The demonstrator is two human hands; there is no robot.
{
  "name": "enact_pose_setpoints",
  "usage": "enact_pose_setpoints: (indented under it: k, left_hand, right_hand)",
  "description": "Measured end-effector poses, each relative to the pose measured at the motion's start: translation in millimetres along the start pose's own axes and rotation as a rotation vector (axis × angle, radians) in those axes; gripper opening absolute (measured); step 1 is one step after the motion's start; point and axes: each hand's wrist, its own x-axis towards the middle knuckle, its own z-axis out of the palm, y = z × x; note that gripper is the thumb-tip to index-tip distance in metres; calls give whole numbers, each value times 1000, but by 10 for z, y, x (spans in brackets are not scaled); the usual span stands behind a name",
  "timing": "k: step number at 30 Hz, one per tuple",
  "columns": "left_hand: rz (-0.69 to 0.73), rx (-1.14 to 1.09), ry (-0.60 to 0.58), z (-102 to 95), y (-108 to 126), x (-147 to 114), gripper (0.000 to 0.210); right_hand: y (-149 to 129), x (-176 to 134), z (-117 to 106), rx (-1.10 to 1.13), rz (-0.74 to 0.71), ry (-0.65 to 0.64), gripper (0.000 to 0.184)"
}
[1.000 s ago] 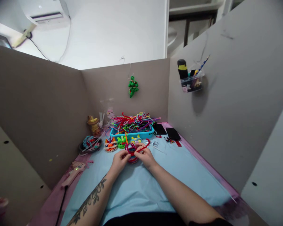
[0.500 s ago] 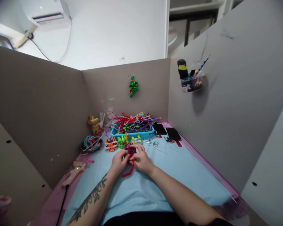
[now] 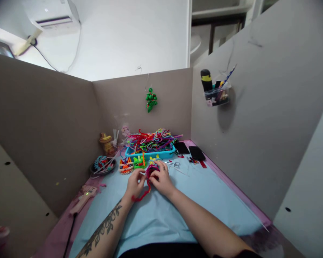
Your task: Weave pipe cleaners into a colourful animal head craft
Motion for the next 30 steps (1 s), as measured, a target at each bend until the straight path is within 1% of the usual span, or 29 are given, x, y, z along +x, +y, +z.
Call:
enact_pose_setpoints:
  k: [2,3,6,7,9,12,15,20,23,25,28,30]
  left_hand:
    - [-87,-66,26,16,-1,-2,13]
    - [-148,-108,4,29,-7,-1,16]
    - [-358,-282,-156,83,-35,4,26]
    - [-408,-346,-197,102,-42,5,28]
    - [-452,-457,-232,131,-46,3,33]
    - [-417,-539,-233,141,-36,-3,37]
    - [-364,-505,-246,116,-33,-5,30]
    - [-247,-256,-257,19,-72,14,18]
    - [-162,-120,-236,-44,-87,32,12]
    - [-131,-55,-235,-72,-88,43,9]
    - [-103,39,-270,-85,-82,51,19]
    - [-69,108,-269,-80,-72,50,19]
  right_hand:
    - [-3,-4,18,-12,-12,7,8]
    - [-2,-6,25,-15,-16,11,9]
    - [4,-6,47,-16,-16,24,9]
    - [7,-5,54,-11,-13,25,9]
    - [11,-5,68,2,1,26,10]
    - [18,-7,78,8,25,9,11]
    - [24,-8,76,-12,30,-15,12]
    - [26,13,66,13,44,-36,12]
    - [43,39,48,94,111,-79,12]
    - [69,52,30,129,165,-97,11]
    - [110,56,11,137,194,-101,10]
    - [119,50,14,128,187,-95,10]
